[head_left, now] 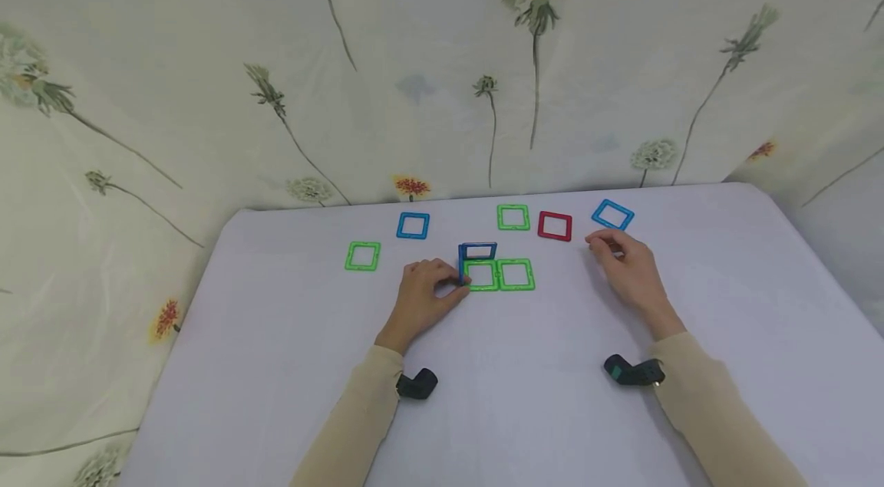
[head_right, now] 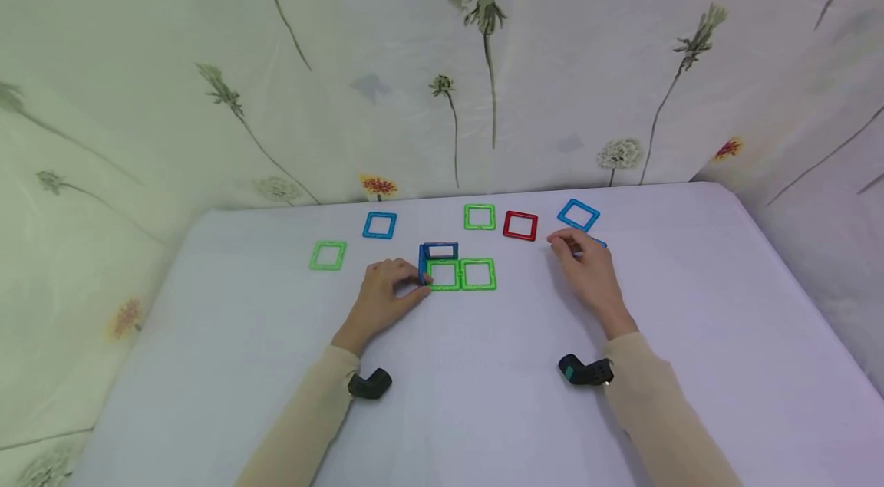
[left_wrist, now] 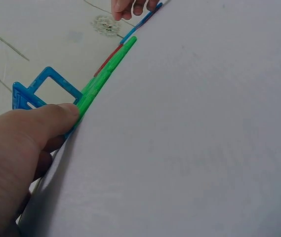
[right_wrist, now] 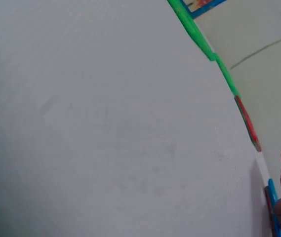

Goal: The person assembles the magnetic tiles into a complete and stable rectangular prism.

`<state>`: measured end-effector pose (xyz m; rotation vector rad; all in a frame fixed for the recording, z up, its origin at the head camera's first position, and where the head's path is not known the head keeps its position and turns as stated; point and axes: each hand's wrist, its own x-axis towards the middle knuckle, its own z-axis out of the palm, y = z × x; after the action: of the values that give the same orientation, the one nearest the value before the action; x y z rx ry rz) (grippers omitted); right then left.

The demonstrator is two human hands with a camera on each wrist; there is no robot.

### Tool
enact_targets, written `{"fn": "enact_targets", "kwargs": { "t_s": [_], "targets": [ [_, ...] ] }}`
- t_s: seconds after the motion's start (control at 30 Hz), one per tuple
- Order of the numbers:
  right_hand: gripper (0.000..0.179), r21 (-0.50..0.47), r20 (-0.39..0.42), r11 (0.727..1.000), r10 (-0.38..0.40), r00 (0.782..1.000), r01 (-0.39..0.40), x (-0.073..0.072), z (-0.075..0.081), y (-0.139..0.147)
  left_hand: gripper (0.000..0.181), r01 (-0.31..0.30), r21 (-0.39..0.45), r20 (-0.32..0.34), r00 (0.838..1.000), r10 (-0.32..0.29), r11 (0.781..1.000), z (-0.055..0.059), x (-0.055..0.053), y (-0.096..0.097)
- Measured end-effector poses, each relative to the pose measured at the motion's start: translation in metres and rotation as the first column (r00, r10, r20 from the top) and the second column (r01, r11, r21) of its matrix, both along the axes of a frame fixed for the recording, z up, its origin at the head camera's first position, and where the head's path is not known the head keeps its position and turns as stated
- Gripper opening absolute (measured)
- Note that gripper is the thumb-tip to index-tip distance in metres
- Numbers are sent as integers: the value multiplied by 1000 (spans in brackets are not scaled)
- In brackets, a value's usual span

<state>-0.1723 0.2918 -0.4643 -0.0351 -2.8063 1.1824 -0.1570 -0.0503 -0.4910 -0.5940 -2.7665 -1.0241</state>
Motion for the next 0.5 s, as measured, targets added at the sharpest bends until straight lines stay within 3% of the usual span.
{"fn": "enact_targets", "kwargs": {
  "t_s": [0.23,0.5],
  "targets": [
    [35,8,-34,998,-60,998,60,2,-2,14,16,3,19,10,1000,-3,1000,0,0,0],
    [40,24,-19,992,-120,993,120,6,-1,24,16,2,16,-9,1000,-2,1000,-1,0,0]
  ]
}}
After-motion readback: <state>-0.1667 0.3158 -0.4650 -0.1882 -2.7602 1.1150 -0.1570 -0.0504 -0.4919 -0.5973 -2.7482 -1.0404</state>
